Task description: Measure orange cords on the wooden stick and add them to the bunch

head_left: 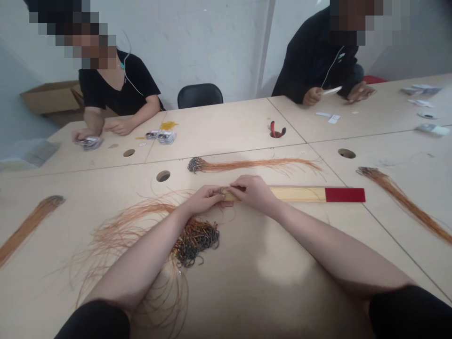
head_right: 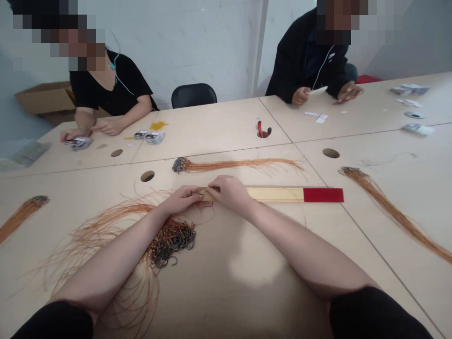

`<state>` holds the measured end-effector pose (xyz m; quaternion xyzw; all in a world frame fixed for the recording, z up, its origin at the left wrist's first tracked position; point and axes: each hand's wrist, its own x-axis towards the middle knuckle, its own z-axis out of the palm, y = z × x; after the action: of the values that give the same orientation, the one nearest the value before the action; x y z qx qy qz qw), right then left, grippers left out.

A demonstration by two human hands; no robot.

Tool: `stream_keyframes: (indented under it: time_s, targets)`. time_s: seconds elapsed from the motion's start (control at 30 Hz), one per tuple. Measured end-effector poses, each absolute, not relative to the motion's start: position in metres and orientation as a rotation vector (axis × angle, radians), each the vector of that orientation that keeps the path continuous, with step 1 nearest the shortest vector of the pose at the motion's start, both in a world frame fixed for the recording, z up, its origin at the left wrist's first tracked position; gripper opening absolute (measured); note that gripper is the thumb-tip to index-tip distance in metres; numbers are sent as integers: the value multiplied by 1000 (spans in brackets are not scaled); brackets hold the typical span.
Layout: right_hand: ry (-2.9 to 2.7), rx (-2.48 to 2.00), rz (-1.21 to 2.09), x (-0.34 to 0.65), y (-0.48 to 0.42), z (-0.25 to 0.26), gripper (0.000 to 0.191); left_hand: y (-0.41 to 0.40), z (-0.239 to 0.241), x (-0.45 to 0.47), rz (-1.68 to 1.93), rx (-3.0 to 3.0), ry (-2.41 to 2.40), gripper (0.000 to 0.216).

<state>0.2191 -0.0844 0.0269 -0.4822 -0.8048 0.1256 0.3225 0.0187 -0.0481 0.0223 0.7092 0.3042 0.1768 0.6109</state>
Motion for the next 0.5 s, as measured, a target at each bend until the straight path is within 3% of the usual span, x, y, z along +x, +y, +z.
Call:
stream_keyframes:
  time_s: [0.23, 0.5]
  targets:
    - [-2258, -1422, 429, 225, -87, 41, 39, -49, 24, 19, 394, 1685, 698, 22]
    - [-2234, -1419, 406, 224, -89, 39, 37, -51, 26, 21, 431, 1718, 681, 22]
